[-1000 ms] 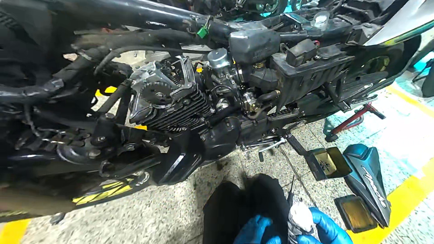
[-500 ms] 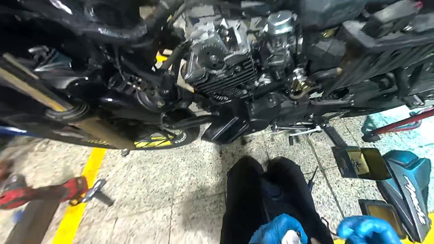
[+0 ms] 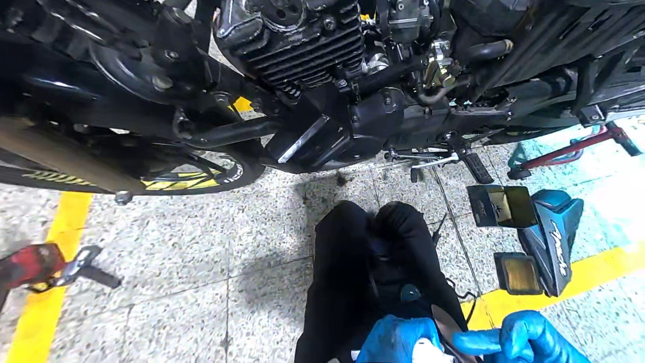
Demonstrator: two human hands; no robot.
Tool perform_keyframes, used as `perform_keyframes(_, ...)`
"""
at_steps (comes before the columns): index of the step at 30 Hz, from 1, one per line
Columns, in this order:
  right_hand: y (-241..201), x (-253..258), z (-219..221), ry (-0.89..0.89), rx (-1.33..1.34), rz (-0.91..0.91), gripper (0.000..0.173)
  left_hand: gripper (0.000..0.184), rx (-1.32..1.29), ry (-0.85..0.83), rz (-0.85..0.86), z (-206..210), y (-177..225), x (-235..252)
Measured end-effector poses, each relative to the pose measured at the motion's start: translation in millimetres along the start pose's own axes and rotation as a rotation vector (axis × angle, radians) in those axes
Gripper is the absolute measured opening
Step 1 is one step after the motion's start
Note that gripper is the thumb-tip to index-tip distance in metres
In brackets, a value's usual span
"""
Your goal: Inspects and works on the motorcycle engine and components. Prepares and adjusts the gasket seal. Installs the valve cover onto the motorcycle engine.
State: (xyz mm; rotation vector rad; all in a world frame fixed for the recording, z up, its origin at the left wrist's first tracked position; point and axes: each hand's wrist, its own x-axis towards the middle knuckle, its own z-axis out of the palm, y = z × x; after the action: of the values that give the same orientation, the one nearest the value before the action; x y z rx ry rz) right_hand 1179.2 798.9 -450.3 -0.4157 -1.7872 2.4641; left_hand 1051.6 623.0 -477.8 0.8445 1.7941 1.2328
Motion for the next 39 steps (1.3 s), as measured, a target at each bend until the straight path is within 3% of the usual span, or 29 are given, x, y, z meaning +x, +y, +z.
perform_keyframes(13, -0.6, -1.9, 1.5, 0.009, 0.049, 0.038, 0.022, 0.022, 0.089, -0.071, -0.072, -1.0, 0.2, 0.4)
perform_keyframes(26, 6.5, -6.4, 5.8, 0.015, 0.063, 0.041, 0.023, 0.02, 0.116, -0.029, -0.018, 2.2, -3.7, -8.5)
perform_keyframes(30, 11.1, -7.3, 5.7, 0.026, 0.036, -0.067, 0.021, 0.02, 0.058, 0.025, -0.078, 1.5, -4.2, -4.3)
perform_keyframes(32, 21.5, 0.9, 11.3, 0.125, 0.061, -0.228, 0.006, 0.019, 0.063, 0.269, -0.066, -6.8, -17.9, 4.1)
perform_keyframes(34, 21.4, 18.5, 16.8, 0.245, 0.091, -0.336, 0.005, 0.026, 0.279, 0.465, -0.161, -37.4, -40.8, 16.9)
perform_keyframes(37, 24.6, 23.2, 5.1, 0.474, 0.03, -0.357, 0.009, 0.041, 0.489, 0.504, -0.5, -88.4, -111.6, 27.2)
perform_keyframes(39, 20.8, 1.3, -15.5, 0.341, 0.16, -0.202, 0.015, 0.046, 0.533, 0.458, -0.661, -99.5, -186.1, 22.9)
